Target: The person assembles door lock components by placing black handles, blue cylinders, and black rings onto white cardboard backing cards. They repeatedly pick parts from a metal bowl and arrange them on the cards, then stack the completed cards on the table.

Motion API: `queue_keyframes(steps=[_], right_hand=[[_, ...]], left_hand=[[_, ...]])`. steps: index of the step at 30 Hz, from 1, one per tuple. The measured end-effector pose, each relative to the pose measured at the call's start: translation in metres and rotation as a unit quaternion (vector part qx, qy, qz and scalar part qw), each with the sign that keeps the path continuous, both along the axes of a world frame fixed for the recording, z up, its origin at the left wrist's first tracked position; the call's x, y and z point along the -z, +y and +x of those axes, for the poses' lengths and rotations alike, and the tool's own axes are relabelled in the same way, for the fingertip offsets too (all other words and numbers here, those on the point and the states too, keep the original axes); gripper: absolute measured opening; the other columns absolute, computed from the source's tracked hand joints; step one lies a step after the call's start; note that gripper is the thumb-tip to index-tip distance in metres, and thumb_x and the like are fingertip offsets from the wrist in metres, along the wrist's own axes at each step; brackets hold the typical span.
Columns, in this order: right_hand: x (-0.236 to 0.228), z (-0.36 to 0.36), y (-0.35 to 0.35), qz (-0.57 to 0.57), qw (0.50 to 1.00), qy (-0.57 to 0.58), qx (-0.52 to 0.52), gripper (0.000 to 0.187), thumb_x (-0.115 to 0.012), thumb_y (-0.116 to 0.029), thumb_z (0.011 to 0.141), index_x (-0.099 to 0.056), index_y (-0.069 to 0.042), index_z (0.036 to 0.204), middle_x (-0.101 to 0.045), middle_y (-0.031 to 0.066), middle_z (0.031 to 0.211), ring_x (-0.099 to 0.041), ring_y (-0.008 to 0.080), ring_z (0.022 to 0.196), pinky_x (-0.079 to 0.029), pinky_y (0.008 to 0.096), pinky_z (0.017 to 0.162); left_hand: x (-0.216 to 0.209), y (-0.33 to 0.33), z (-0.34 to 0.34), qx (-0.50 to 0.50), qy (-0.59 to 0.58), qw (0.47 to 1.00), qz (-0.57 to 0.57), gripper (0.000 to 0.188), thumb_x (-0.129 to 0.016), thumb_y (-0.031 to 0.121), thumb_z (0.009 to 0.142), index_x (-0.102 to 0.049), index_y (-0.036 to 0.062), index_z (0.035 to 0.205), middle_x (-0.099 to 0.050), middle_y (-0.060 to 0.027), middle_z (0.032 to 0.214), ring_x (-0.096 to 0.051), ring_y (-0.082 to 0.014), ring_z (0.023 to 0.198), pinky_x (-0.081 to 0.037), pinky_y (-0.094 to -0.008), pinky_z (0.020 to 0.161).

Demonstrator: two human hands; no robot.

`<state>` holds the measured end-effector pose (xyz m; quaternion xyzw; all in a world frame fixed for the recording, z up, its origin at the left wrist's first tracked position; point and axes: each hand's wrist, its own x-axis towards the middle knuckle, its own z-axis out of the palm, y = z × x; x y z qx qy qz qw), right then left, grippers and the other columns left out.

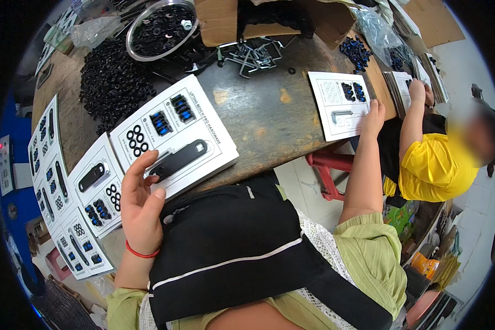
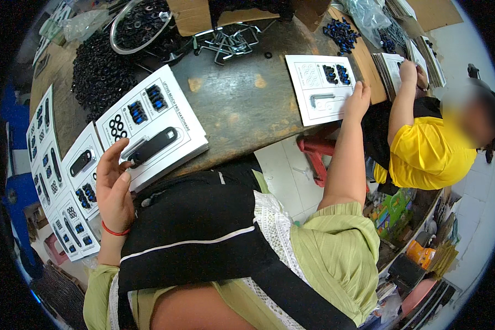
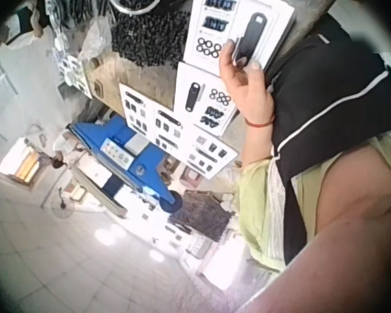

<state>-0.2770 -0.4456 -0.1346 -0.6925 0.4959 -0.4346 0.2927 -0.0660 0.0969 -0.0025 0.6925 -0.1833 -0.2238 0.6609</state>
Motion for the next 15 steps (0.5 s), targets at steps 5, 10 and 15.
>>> queue_keyframes(steps=[5, 10, 15], right_hand=[[-0.003, 0.034, 0.068, -0.044, 0.999, 0.025, 0.001, 0.035, -0.052, -0.024, 0.094, -0.059, 0.006, 0.112, -0.065, 0.0202, 0.107, -0.062, 0.0286, 0.099, -0.047, 0.0361, 0.088], [0.003, 0.053, 0.123, -0.057, 0.997, 0.047, -0.030, 0.031, -0.053, -0.020, 0.093, -0.060, 0.006, 0.110, -0.065, 0.0207, 0.101, -0.063, 0.0294, 0.091, -0.048, 0.0376, 0.081], [0.008, 0.072, 0.164, 0.014, 0.995, -0.028, -0.090, 0.033, -0.054, -0.017, 0.092, -0.058, 0.008, 0.113, -0.065, 0.0217, 0.107, -0.063, 0.0290, 0.096, -0.047, 0.0376, 0.086]], left_hand=[[0.003, 0.010, 0.001, -0.003, 0.017, 1.000, -0.018, 0.056, -0.058, 0.011, 0.082, -0.045, 0.0032, 0.135, -0.047, -0.0125, 0.139, -0.039, -0.0225, 0.132, -0.035, -0.0342, 0.101], [0.006, 0.019, 0.001, -0.005, 0.024, 0.999, -0.030, 0.054, -0.057, 0.010, 0.081, -0.046, 0.0038, 0.134, -0.047, -0.0120, 0.139, -0.039, -0.0229, 0.133, -0.035, -0.0339, 0.101], [0.010, 0.025, 0.002, -0.009, 0.036, 0.998, -0.043, 0.054, -0.057, 0.010, 0.082, -0.046, 0.0037, 0.134, -0.047, -0.0115, 0.139, -0.039, -0.0223, 0.133, -0.035, -0.0333, 0.101]])
